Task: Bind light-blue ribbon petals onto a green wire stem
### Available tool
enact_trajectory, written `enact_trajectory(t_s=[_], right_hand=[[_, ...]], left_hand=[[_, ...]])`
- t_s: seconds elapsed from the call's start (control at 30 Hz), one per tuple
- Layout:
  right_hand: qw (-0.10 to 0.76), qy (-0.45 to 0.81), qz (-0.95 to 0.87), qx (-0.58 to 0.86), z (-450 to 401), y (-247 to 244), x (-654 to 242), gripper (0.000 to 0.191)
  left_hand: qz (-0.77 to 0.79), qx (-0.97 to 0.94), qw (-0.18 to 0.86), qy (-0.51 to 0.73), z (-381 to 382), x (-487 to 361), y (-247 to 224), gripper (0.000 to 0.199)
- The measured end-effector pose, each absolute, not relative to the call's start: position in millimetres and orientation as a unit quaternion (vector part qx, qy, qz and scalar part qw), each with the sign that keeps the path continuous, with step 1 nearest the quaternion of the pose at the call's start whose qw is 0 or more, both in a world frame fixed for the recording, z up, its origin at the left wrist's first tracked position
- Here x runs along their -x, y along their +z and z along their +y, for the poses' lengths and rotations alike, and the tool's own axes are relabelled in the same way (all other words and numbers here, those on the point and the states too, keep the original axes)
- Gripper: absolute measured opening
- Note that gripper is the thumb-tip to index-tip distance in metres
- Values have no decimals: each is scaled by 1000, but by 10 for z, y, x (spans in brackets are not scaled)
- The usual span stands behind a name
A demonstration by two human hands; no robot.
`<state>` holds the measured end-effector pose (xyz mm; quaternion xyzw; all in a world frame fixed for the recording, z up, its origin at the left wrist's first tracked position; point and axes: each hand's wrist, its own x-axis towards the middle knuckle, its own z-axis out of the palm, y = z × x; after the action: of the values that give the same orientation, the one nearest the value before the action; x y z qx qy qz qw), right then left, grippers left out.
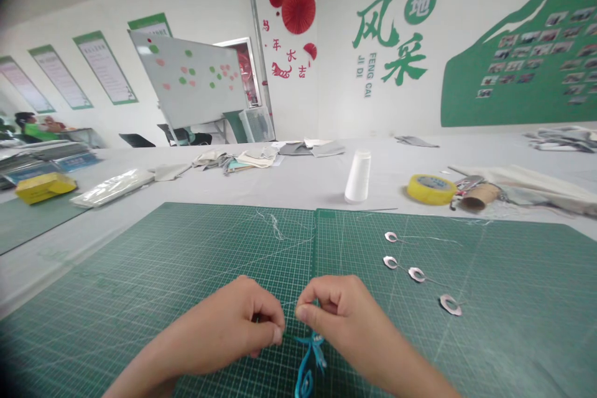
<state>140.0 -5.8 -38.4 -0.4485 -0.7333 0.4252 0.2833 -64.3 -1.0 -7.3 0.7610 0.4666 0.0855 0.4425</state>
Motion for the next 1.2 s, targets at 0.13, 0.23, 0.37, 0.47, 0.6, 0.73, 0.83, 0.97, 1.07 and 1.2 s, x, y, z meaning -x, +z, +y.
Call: enact_trajectory(t_s=[0.13,0.23,0.37,0.47,0.6,0.73,0.83,0.97,1.07,1.2], right_hand=[[310,276,-786,458,-177,-337,-1333,23],[345,174,-821,420,-263,-378,-1302,25],[366,53,-843,390,-309,-481,-1280,27],[376,-8,-839,393,-307,-525,-1269,27],[390,-59,-831,392,-304,-547,-1267,26],[402,-78,-821,397,-304,-576,-1270,24],[426,-42,-805,410,-286,-584,-1260,25],[461,72,-763,447,-250,-546,-1250,30],[448,185,-740,467,-223,-494,-1263,29],[416,314,-737,431,-161,-434,-1300,27]], left_hand=[[490,-776,374,131,3,620,-79,21],[513,-755,372,166,39,619,-112,21],[523,-710,414,226,89,619,-139,19],[511,-678,458,262,113,616,-121,18],[506,-614,534,287,126,606,-76,15],[481,-554,601,316,116,601,-41,14],[446,-512,654,333,118,616,-38,13],[397,-477,713,326,137,650,-51,12],[378,-490,730,290,135,671,-45,12],[356,-549,727,207,108,688,-20,10]])
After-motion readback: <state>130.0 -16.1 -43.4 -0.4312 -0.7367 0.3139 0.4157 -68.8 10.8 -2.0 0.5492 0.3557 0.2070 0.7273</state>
